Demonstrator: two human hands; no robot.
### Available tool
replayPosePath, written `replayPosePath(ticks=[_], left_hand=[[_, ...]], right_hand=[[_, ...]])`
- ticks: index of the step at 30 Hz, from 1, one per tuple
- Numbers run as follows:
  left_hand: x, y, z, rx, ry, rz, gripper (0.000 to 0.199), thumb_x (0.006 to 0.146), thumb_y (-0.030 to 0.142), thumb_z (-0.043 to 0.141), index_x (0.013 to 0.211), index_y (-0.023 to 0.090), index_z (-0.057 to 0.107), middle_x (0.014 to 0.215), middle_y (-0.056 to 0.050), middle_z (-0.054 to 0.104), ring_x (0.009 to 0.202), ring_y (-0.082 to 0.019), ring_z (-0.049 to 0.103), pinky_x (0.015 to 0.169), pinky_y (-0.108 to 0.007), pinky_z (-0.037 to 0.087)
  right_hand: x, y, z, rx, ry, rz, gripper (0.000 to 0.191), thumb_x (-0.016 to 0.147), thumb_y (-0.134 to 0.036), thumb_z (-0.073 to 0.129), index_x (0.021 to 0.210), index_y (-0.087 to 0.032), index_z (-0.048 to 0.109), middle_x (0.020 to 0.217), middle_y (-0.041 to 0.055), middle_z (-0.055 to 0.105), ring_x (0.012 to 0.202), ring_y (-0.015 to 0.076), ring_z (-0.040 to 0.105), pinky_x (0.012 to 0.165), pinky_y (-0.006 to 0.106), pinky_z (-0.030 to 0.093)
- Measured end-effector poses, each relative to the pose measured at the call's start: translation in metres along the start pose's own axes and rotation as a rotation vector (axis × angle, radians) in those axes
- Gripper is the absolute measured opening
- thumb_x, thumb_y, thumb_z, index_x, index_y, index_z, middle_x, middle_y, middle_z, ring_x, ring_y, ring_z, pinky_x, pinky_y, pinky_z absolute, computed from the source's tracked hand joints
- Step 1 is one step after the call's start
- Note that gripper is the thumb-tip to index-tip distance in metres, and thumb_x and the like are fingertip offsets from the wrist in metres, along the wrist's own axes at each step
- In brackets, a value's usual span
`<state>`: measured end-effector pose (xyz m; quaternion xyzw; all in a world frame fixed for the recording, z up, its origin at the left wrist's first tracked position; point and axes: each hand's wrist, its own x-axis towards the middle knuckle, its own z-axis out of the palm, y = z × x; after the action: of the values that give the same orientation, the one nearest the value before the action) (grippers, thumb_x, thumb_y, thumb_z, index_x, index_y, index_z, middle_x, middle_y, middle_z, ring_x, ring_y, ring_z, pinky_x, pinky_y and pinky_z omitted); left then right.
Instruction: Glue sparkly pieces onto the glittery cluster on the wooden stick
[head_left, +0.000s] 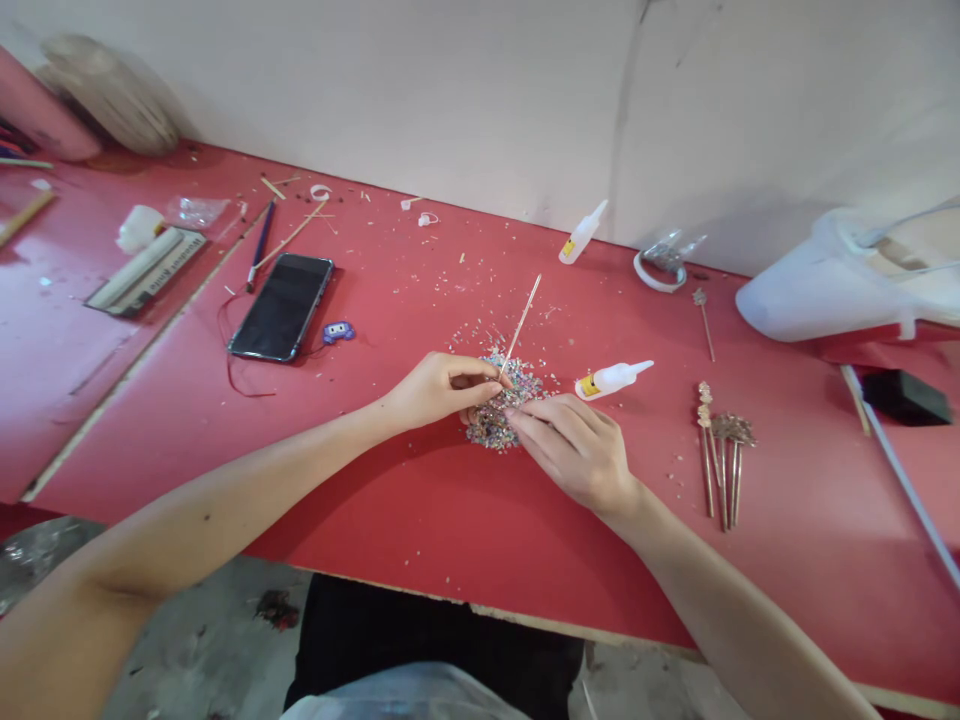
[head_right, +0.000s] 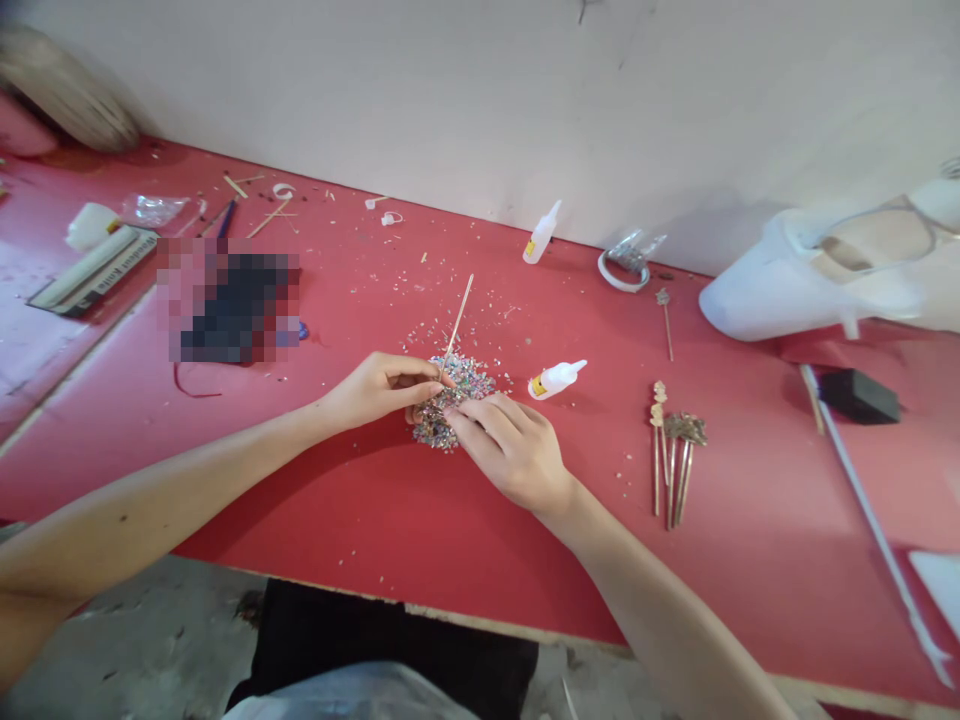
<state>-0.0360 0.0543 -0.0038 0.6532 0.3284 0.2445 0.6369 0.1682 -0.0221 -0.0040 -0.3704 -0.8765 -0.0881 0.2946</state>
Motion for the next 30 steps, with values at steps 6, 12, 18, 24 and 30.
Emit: replayPosePath(ticks=[6,12,18,24,30], left_hand=[[0.000,-0.003,0.000,0.005,0.012,0.009,0.022,0.084,0.028,0.060,0.098,0.012,0.068,0.060,0.001,0.062,0.049,-0.007,0.059,0.051,-0.016,0.053],[-0.001,-0.005,0.002,0.113,0.005,0.045,0.025,0.085,0.030,0.059,0.100,0.013,0.069,0.065,-0.002,0.066,0.049,-0.008,0.059,0.050,-0.017,0.052],[-0.002,-0.001,0.008,0.290,-0.035,0.174,0.022,0.086,0.029,0.057,0.095,0.015,0.071,0.071,-0.003,0.068,0.055,-0.008,0.058,0.053,-0.017,0.048],[-0.003,0.000,0.013,0.362,-0.045,0.243,0.020,0.086,0.026,0.057,0.091,0.014,0.071,0.071,-0.003,0.068,0.058,-0.009,0.056,0.056,-0.017,0.046],[-0.003,-0.004,0.009,0.317,-0.066,0.172,0.028,0.087,0.033,0.058,0.104,0.014,0.069,0.079,-0.005,0.072,0.062,-0.011,0.063,0.057,-0.019,0.049]], right_hand=[[0.000,-0.001,0.006,0.242,0.138,0.324,0.016,0.084,-0.013,0.061,0.098,-0.020,0.062,0.088,0.0048,0.066,0.074,0.0149,0.062,0.064,0.028,0.052],[-0.001,-0.003,0.008,0.532,0.172,0.743,0.012,0.093,-0.026,0.050,0.097,-0.020,0.059,0.072,-0.0005,0.059,0.056,0.0098,0.053,0.050,0.022,0.044],[0.009,-0.006,0.011,0.677,0.139,0.823,0.018,0.090,-0.034,0.055,0.102,-0.021,0.058,0.064,-0.0043,0.049,0.051,0.0085,0.043,0.044,0.019,0.037],[0.011,-0.005,0.016,0.706,0.100,0.786,0.015,0.091,-0.034,0.054,0.085,-0.020,0.057,0.067,-0.0027,0.052,0.054,0.0088,0.045,0.048,0.021,0.038],[0.015,-0.003,0.009,0.686,0.164,0.792,0.017,0.091,-0.033,0.055,0.081,-0.020,0.054,0.063,-0.0045,0.047,0.051,0.0075,0.041,0.046,0.021,0.035]])
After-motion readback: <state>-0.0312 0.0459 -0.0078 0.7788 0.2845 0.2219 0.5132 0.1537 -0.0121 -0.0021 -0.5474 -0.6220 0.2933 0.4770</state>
